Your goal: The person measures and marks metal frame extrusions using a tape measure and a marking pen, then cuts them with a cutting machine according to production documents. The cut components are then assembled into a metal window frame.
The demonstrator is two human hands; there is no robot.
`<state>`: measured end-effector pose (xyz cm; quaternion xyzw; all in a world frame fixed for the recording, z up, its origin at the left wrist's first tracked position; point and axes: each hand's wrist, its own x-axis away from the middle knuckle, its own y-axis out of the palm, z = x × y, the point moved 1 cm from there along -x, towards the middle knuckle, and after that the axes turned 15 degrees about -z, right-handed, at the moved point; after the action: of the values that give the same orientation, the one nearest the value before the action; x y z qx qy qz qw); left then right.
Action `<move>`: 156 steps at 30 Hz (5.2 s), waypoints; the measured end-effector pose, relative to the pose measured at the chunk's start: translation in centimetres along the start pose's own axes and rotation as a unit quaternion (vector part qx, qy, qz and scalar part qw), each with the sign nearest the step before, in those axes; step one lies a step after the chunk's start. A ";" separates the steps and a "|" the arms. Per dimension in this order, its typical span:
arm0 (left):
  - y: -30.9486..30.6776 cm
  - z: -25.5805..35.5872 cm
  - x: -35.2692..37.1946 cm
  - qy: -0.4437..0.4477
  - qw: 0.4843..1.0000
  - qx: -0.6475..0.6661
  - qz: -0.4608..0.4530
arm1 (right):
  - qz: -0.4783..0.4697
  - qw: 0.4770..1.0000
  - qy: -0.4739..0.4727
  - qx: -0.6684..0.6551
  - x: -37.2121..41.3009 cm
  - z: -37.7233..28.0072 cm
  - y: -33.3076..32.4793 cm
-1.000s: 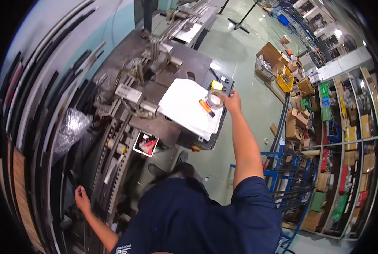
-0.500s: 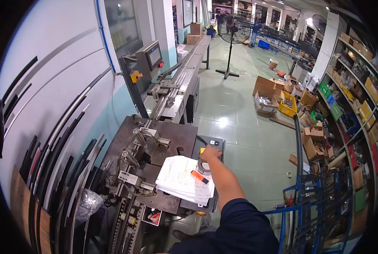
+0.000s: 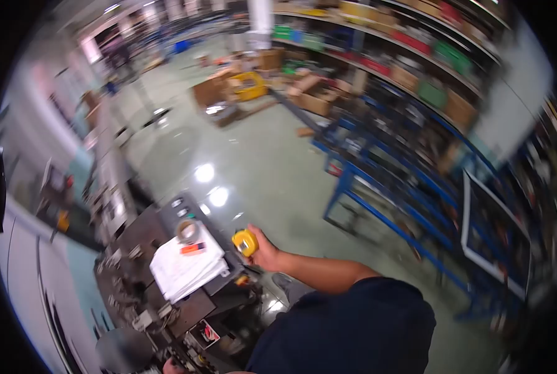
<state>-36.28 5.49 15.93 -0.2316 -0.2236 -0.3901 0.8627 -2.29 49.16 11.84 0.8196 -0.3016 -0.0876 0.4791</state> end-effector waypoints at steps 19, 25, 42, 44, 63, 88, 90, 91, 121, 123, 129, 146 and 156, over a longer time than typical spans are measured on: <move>57.8 -9.5 27.0 0.389 0.444 -0.453 -0.668 | 0.512 0.710 0.015 0.484 61.5 17.2 -2.7; 68.8 -19.2 38.0 0.419 0.181 -0.561 -0.691 | 0.667 0.590 0.189 0.413 89.4 27.5 -8.3; 91.5 -33.7 63.4 0.540 0.110 -0.639 -0.537 | 0.543 0.697 0.226 0.409 124.5 19.4 -17.9; 95.6 -39.0 68.6 0.508 0.079 -0.650 -0.560 | 0.533 0.693 0.237 0.423 127.3 16.6 -20.8; 118.5 -44.3 80.2 0.620 0.320 -0.600 -0.391 | 0.659 0.475 0.163 0.560 180.2 9.4 -30.5; 121.9 -53.6 88.5 0.607 0.541 -0.522 -0.259 | 0.548 0.525 0.285 0.586 204.7 -0.7 -48.7; 122.2 -54.0 88.7 0.598 0.536 -0.532 -0.268 | 0.545 0.532 0.300 0.575 205.1 -0.5 -49.1; 122.3 -53.9 88.7 0.594 0.538 -0.535 -0.267 | 0.542 0.536 0.307 0.570 205.0 -0.7 -49.3; 126.5 -62.9 105.6 0.518 0.392 -0.497 -0.576 | 0.522 0.496 0.303 0.624 201.4 0.0 -49.4; 126.3 -65.4 107.1 0.523 0.427 -0.503 -0.539 | 0.499 0.484 0.276 0.664 201.9 0.3 -49.5; 125.2 -66.9 109.5 0.543 0.470 -0.560 -0.412 | 0.528 0.424 0.274 0.683 203.0 1.0 -49.8; 124.1 -70.6 105.8 0.583 0.440 -0.616 -0.296 | 0.584 0.363 0.302 0.660 235.0 3.8 -52.2; 125.8 -69.2 111.1 0.652 0.405 -0.591 -0.247 | 0.590 0.380 0.293 0.649 242.6 8.8 -59.4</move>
<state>141.77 -23.48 -4.34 -0.2938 0.6454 -0.6544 0.2623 212.99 -76.28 -7.25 0.4701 -0.5148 0.6856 -0.2095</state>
